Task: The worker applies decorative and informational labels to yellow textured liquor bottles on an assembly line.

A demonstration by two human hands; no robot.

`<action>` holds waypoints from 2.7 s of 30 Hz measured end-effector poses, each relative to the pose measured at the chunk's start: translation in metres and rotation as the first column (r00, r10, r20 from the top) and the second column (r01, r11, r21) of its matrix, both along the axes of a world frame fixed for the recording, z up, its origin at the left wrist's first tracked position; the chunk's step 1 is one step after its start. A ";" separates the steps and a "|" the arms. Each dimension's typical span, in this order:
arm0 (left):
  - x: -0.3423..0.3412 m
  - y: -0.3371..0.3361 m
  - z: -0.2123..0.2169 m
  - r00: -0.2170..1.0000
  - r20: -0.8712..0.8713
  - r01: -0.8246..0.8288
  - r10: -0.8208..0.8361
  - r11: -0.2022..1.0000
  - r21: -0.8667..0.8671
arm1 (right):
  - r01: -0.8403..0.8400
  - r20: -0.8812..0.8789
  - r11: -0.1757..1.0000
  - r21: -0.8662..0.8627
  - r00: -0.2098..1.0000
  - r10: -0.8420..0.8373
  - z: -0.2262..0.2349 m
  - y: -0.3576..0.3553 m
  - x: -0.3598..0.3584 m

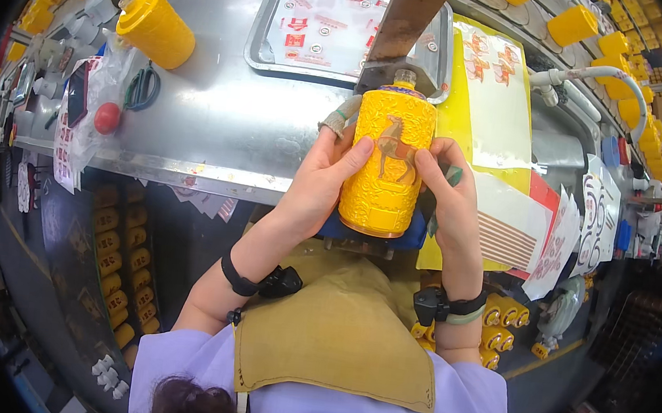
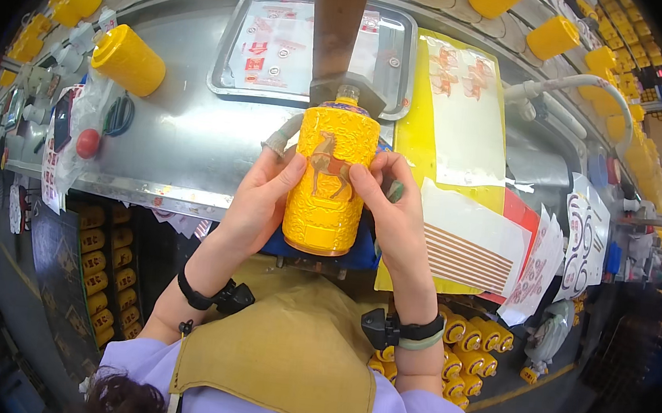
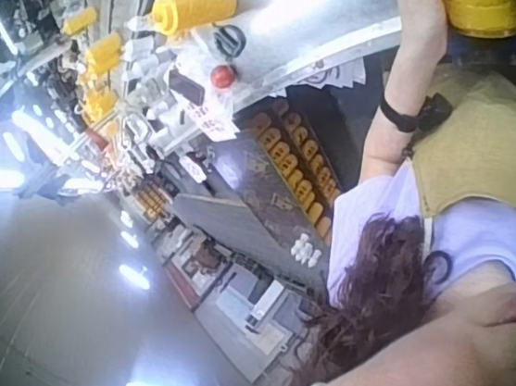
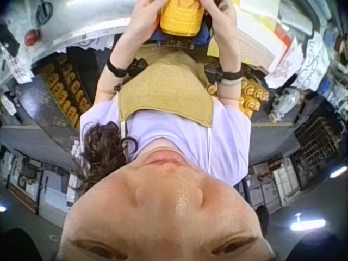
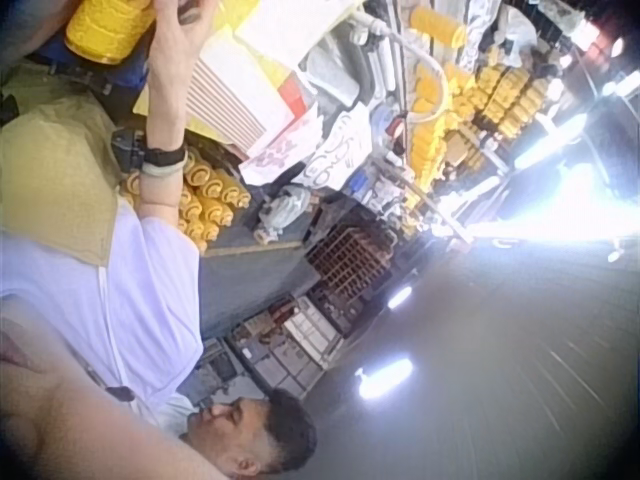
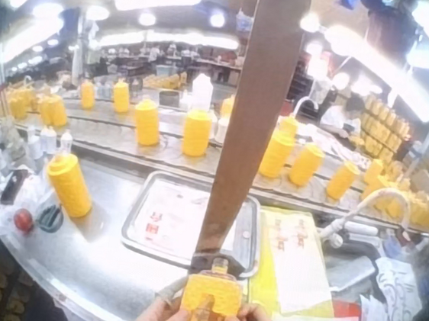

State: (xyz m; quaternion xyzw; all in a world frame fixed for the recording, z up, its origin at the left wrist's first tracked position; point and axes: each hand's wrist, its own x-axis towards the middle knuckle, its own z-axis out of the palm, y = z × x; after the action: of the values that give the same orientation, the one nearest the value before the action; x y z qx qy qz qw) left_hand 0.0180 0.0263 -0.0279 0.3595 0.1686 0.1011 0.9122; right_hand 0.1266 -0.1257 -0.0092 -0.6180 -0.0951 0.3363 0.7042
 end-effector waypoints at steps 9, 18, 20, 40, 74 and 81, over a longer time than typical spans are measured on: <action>-0.001 0.000 0.003 1.000 0.000 0.000 0.000 1.000 0.025 | -0.007 -0.022 1.000 0.014 1.000 0.008 0.001 0.000 0.000; 0.000 0.000 0.004 1.000 -0.016 0.004 -0.003 0.999 0.035 | -0.039 0.050 0.999 0.005 0.998 0.039 -0.006 -0.005 0.003; 0.001 -0.001 0.001 1.000 -0.011 -0.010 0.010 1.000 0.016 | -0.044 0.040 0.999 -0.013 0.998 0.045 -0.005 -0.007 0.005; -0.005 -0.005 0.003 0.999 0.037 0.006 -0.015 0.975 0.221 | -0.037 -0.016 0.999 -0.024 0.999 0.037 0.002 -0.002 0.004; -0.006 -0.004 0.011 0.999 -0.010 0.042 -0.041 0.975 0.217 | -0.059 -0.060 0.998 -0.024 0.997 0.057 0.003 -0.003 0.010; -0.005 -0.004 0.013 0.999 -0.012 0.037 -0.036 0.974 0.222 | -0.026 0.015 0.999 -0.042 1.000 0.026 0.001 0.001 0.007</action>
State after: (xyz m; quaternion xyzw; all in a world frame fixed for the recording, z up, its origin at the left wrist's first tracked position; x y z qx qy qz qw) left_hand 0.0129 0.0219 -0.0151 0.4628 0.1533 0.1011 0.8672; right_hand 0.1334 -0.1245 -0.0084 -0.6338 -0.1016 0.3426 0.6860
